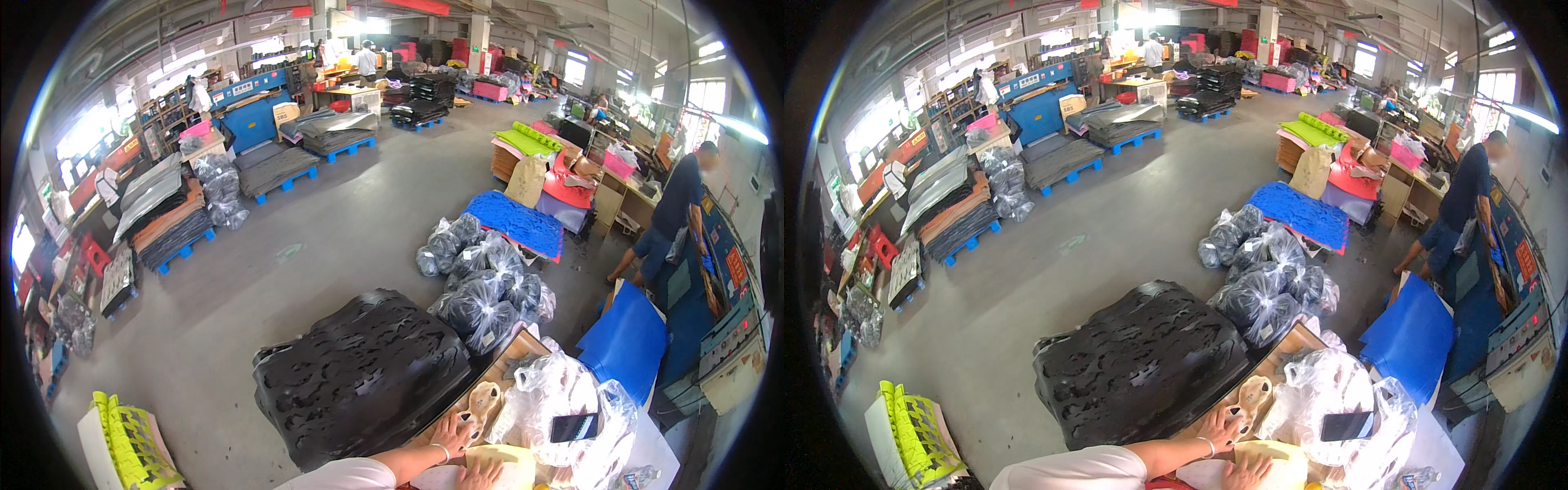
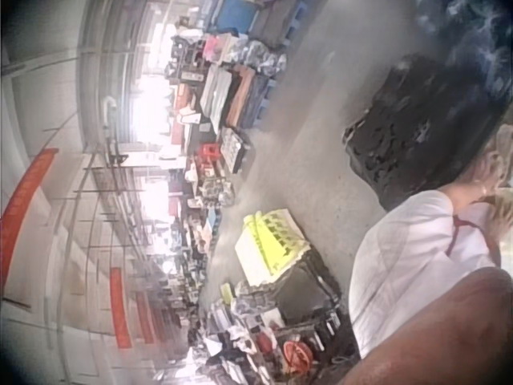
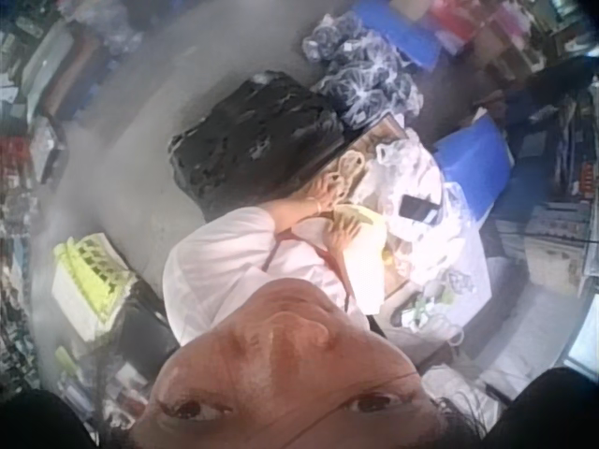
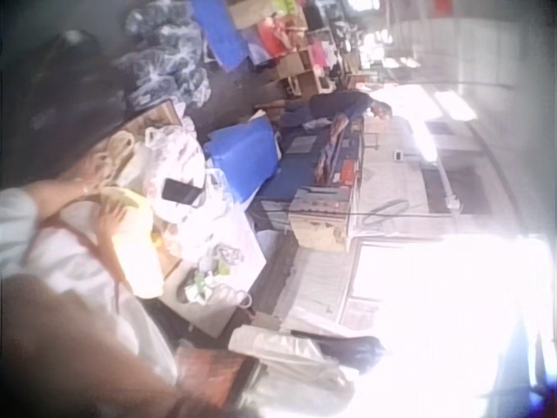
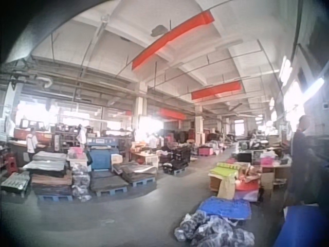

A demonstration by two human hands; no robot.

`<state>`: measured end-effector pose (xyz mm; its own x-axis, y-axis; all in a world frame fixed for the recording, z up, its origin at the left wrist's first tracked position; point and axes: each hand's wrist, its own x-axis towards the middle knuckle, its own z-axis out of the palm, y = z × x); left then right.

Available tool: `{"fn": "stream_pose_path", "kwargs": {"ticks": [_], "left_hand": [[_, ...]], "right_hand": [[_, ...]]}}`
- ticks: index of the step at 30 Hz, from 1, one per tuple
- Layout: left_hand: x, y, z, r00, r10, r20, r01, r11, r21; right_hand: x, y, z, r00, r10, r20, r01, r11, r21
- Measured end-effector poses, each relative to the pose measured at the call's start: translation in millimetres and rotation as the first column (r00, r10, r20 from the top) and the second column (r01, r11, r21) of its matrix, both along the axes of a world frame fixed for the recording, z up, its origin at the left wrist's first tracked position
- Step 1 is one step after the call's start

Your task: The person removes black shoe sole cutouts from a press, stacks them, and places them into a clear plastic bag. They then handle white shoe insoles and a yellow sheet, placing them on a table before returning to the press area.

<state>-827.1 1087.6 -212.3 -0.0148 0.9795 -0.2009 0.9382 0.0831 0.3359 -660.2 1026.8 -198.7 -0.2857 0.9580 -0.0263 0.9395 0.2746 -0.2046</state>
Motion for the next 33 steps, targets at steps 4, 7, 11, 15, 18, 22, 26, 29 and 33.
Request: {"fn": "stream_pose_path", "kwargs": {"ticks": [4,7,11,15,18,22,26,29,33], "left_hand": [[0,0,-3,1.0,-0.004,-0.003,0.004,0.999,0.043],[3,2,-11,0.999,0.0,-0.035,0.001,0.999,0.033],[-1,1,-11,0.999,0.017,0.05,-0.018,0.999,0.033],[-15,1,6,0.995,-0.052,0.088,0.047,0.997,0.064],[-11,23,18,0.999,-0.005,0.054,0.001,0.996,0.086],[26,111,27,0.785,-0.152,0.601,-0.156,0.89,0.428],[77,206,58,0.366,0.108,0.924,-0.461,0.884,0.079],[136,200,94,0.574,-0.32,0.754,-0.284,0.786,0.549],[193,190,115,0.432,-0.666,0.608,0.359,0.746,0.561]], "right_hand": [[0,-2,1,0.999,0.018,-0.029,-0.012,0.981,0.191],[1,-2,-3,0.999,0.015,-0.047,-0.004,0.974,0.225],[-1,8,-11,0.996,0.046,-0.076,-0.016,0.936,0.35],[-5,20,-14,0.956,-0.109,-0.273,0.176,0.956,0.235],[-5,20,-6,0.97,-0.101,-0.221,0.148,0.967,0.207],[-9,21,10,0.969,-0.138,-0.205,0.171,0.973,0.154],[-11,27,18,0.971,-0.137,-0.198,0.163,0.979,0.124],[-8,29,15,0.98,-0.121,-0.155,0.131,0.99,0.056],[-5,25,10,0.99,-0.082,-0.115,0.087,0.996,0.037]]}}
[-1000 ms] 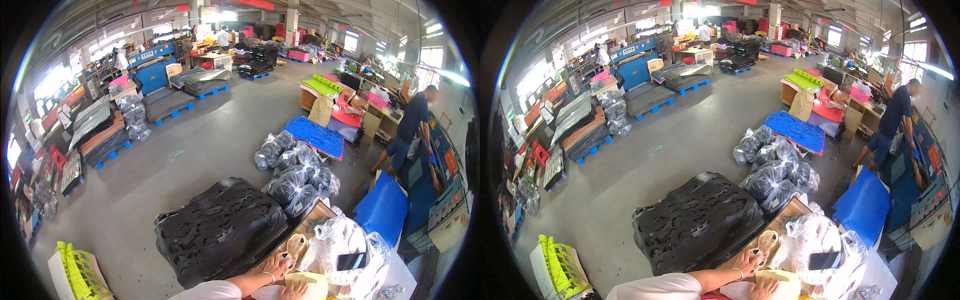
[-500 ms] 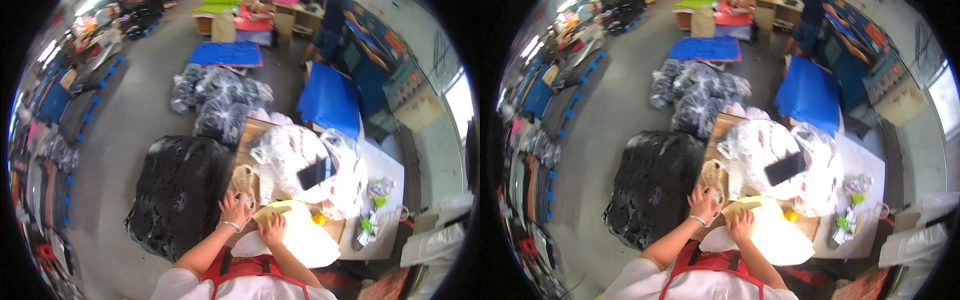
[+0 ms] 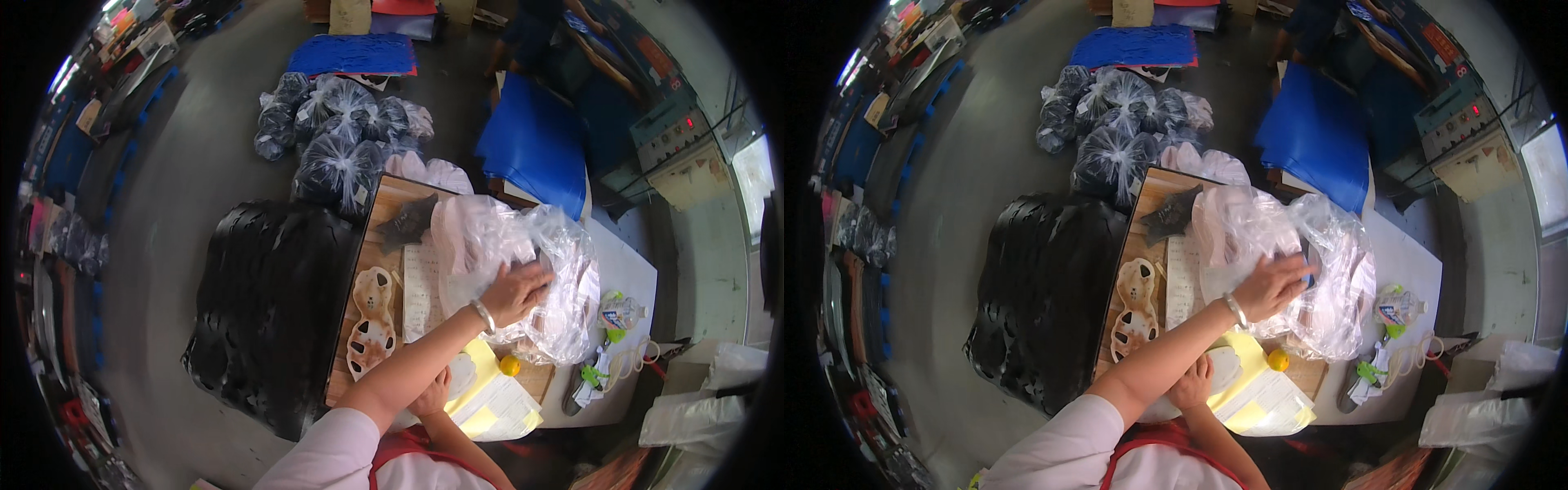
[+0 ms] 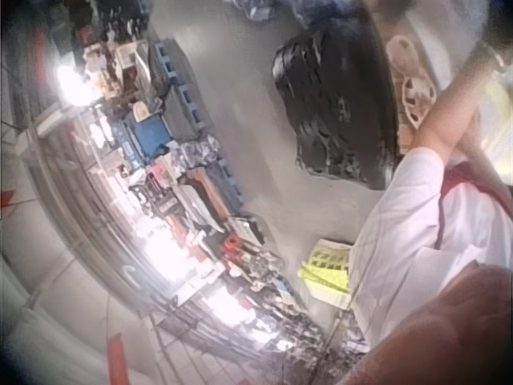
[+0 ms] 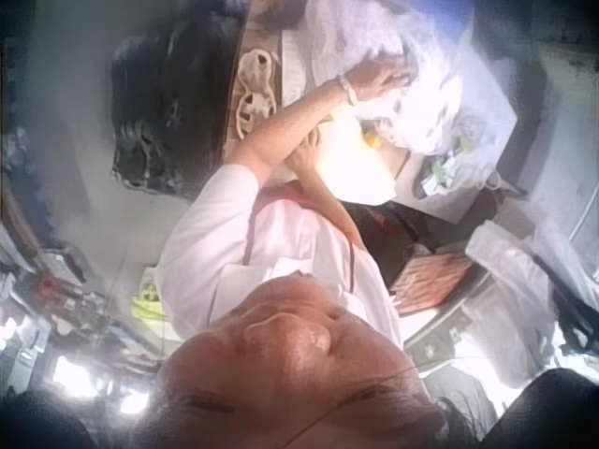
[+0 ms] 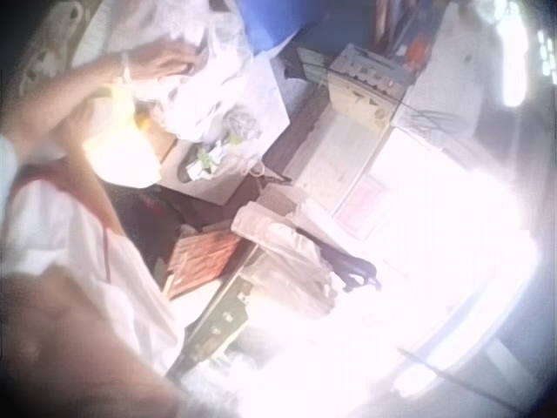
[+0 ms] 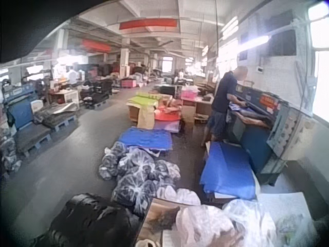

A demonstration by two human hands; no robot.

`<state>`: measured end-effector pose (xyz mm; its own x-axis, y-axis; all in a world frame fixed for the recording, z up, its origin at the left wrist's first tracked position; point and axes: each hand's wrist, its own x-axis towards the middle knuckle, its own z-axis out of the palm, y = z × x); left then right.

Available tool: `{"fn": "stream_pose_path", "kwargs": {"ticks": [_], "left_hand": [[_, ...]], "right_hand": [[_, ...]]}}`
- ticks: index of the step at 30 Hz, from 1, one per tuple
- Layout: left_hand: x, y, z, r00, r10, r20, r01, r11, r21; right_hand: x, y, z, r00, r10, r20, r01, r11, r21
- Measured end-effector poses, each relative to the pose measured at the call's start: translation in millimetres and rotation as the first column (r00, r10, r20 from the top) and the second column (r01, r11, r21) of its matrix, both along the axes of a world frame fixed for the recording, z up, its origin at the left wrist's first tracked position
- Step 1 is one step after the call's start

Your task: The person removes black shoe sole cutouts from a press, stacks them, and places them into a clear plastic bag. They then handle white shoe insoles and a yellow sheet, placing them on a table before returning to the press area.

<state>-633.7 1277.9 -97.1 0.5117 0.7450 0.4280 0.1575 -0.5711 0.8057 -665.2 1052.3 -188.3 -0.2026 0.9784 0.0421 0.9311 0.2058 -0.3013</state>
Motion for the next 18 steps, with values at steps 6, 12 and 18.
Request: {"fn": "stream_pose_path", "kwargs": {"ticks": [6,12,18], "left_hand": [[1,-6,17,0.937,-0.079,-0.34,0.114,0.99,0.085],[-48,-73,62,0.911,0.229,-0.342,-0.155,0.961,0.23],[-167,-32,4,0.835,0.547,0.061,-0.55,0.825,0.126]], "right_hand": [[1,-6,-10,1.0,-0.012,0.012,0.014,0.991,-0.134],[4,-12,-24,0.962,0.117,0.249,-0.063,0.975,-0.215],[-1,-2,-5,0.996,-0.042,-0.081,0.048,0.996,0.074]]}}
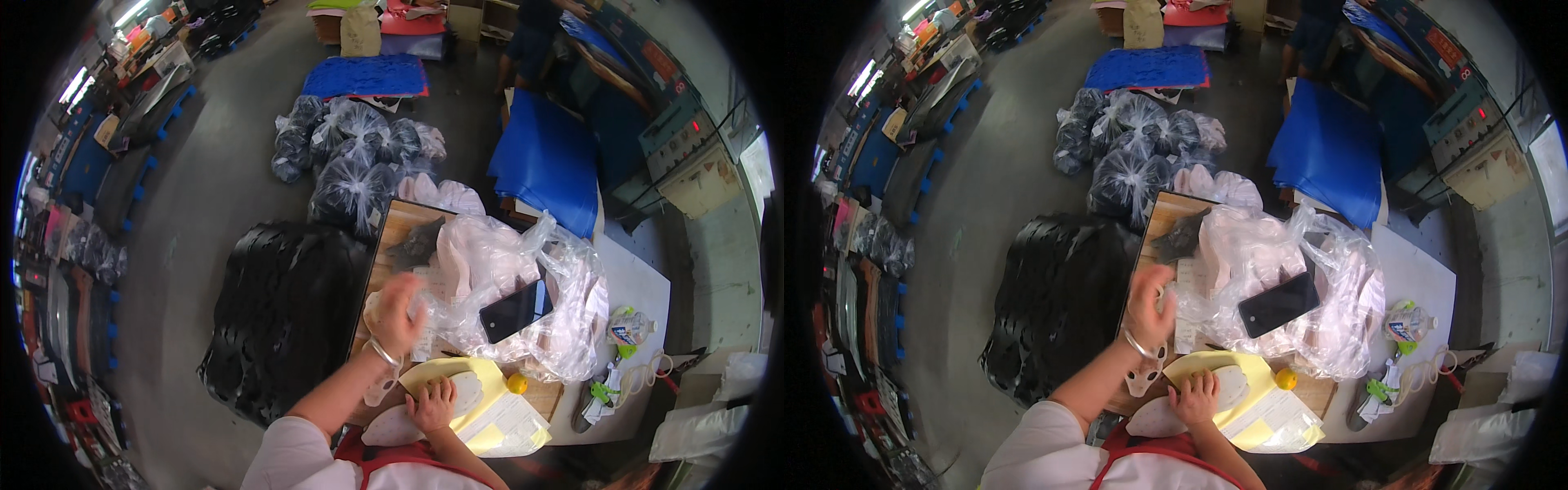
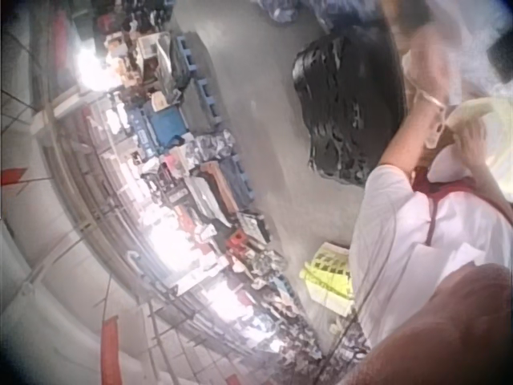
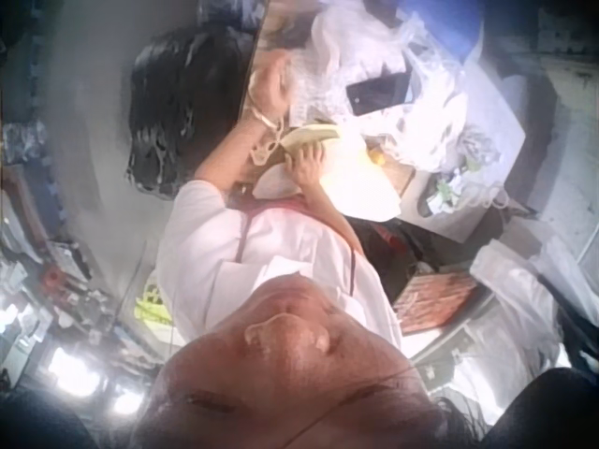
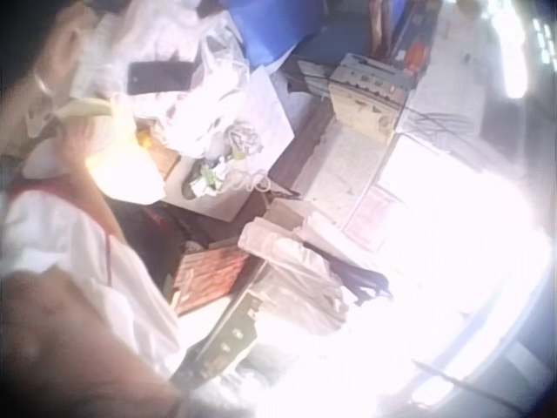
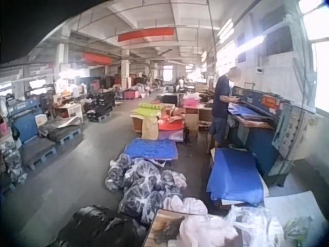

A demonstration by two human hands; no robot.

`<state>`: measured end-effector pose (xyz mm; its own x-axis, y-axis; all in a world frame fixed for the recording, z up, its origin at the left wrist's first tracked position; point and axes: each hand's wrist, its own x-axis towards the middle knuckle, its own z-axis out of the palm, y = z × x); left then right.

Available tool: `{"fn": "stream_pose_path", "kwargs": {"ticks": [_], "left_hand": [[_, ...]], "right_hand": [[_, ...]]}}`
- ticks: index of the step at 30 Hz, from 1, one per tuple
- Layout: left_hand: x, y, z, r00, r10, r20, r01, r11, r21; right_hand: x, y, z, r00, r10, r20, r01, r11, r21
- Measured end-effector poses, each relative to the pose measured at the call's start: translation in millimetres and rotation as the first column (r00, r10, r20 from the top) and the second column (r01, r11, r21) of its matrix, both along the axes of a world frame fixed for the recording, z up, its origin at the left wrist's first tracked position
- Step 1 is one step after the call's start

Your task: The person removes black shoe sole cutouts from a press, stacks them, and places them into a clear plastic bag. They then handle white shoe insoles and a yellow sheet, placing them on a table before returning to the press area.

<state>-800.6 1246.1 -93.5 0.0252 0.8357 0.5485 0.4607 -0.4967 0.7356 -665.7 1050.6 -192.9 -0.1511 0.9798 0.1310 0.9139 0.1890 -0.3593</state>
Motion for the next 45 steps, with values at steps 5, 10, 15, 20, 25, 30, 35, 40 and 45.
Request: {"fn": "stream_pose_path", "kwargs": {"ticks": [5,10,15,20,25,30,35,40,45], "left_hand": [[-28,78,-76,0.894,0.022,-0.447,-0.175,0.936,-0.304],[0,114,-127,0.733,-0.159,-0.661,-0.162,0.903,-0.397],[2,121,-143,0.683,-0.138,-0.718,-0.231,0.891,-0.391],[2,140,-120,0.767,-0.225,-0.602,-0.146,0.851,-0.504],[-16,142,-83,0.973,-0.007,0.232,0.192,0.585,-0.788],[-77,62,-81,-0.064,0.554,0.83,0.763,0.564,-0.317],[-123,-17,-63,-0.368,0.462,0.807,0.811,0.583,0.036],[-142,-54,-38,-0.197,0.388,0.9,0.82,0.569,-0.066],[-152,-90,-18,0.519,0.221,0.826,0.529,0.676,-0.513]], "right_hand": [[-4,6,16,1.0,-0.016,-0.005,0.016,1.0,-0.004],[-2,5,10,1.0,-0.011,0.001,0.011,1.0,0.02],[-4,3,3,0.998,0.005,-0.068,0.004,0.991,0.134],[-3,0,0,1.0,0.025,0.004,-0.026,0.996,0.082],[-2,3,0,0.999,0.039,-0.028,-0.034,0.986,0.162],[-4,6,3,0.999,0.027,0.029,-0.032,0.985,0.168],[-4,3,7,0.999,0.026,0.045,-0.027,0.999,0.034],[-6,5,11,0.998,0.033,0.051,-0.036,0.999,0.04],[-6,4,8,0.998,0.015,0.056,-0.018,0.998,0.056]]}}
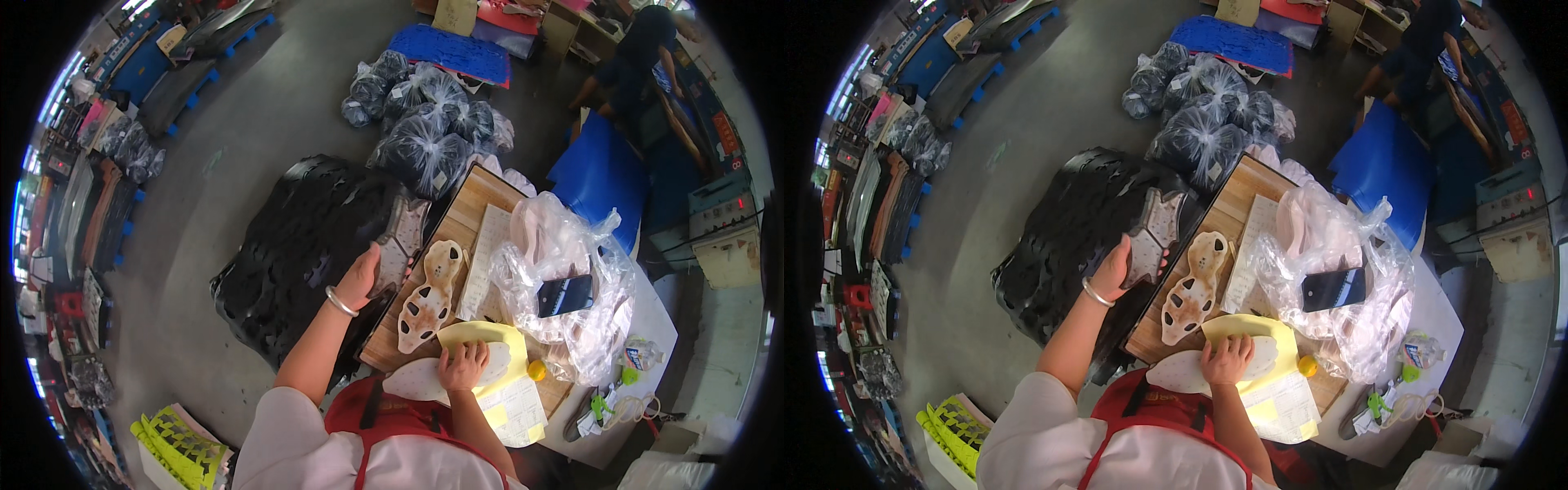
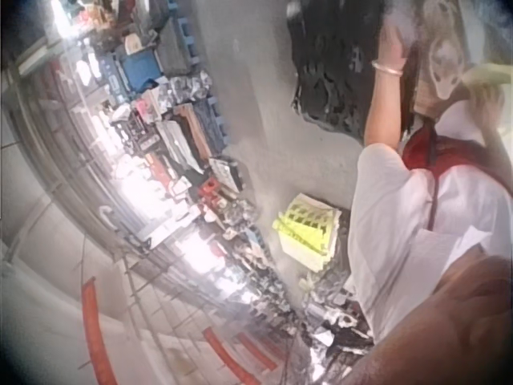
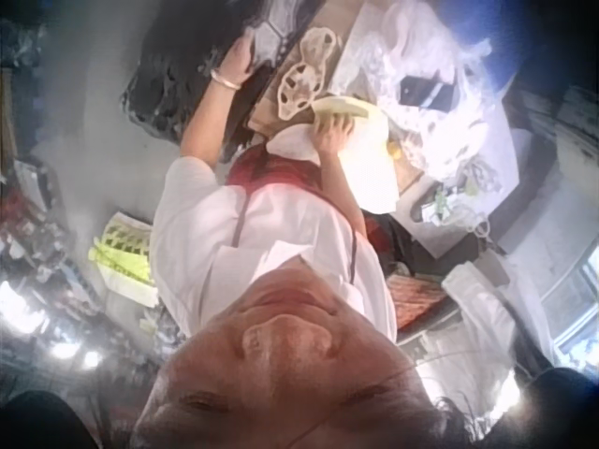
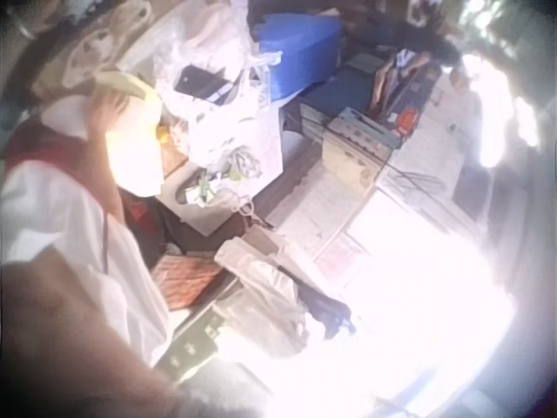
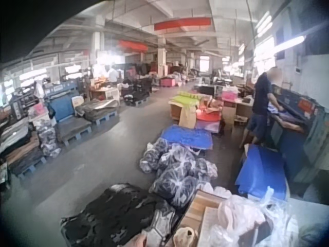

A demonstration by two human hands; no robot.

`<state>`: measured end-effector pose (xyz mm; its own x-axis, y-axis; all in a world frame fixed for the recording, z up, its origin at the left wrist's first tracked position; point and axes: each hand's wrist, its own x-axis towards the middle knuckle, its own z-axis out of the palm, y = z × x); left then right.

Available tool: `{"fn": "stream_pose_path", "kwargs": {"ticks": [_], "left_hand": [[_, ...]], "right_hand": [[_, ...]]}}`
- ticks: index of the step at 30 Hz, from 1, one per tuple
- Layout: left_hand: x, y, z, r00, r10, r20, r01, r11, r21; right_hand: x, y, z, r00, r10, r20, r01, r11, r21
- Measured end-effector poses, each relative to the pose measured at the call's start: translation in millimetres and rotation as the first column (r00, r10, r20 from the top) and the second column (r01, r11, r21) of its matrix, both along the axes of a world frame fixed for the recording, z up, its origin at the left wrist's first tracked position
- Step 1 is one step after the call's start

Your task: The person removes black shoe sole cutouts from a press, stacks them, and places them into a clear plastic bag. They then handle white shoe insoles and a yellow sheet, placing them on a table before returning to the press area.

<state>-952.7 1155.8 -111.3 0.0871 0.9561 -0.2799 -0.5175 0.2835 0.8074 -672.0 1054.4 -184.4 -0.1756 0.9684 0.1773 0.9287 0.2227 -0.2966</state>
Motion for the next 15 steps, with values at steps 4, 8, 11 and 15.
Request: {"fn": "stream_pose_path", "kwargs": {"ticks": [4,8,11,15], "left_hand": [[2,-29,25,0.929,0.107,-0.355,-0.013,0.967,0.256],[2,-51,49,0.347,0.339,-0.874,0.092,0.915,0.392],[-2,-62,58,-0.115,0.467,-0.877,0.239,0.87,0.432],[-12,-73,55,-0.234,0.545,-0.805,0.353,0.819,0.452]], "right_hand": [[1,-2,-4,1.0,-0.015,-0.001,0.015,1.0,0.009],[0,-1,-5,0.999,-0.035,-0.009,0.035,0.999,0.021],[0,-1,-6,0.999,-0.034,-0.021,0.035,0.999,0.033],[1,-1,-7,0.999,-0.019,-0.026,0.021,0.997,0.071]]}}
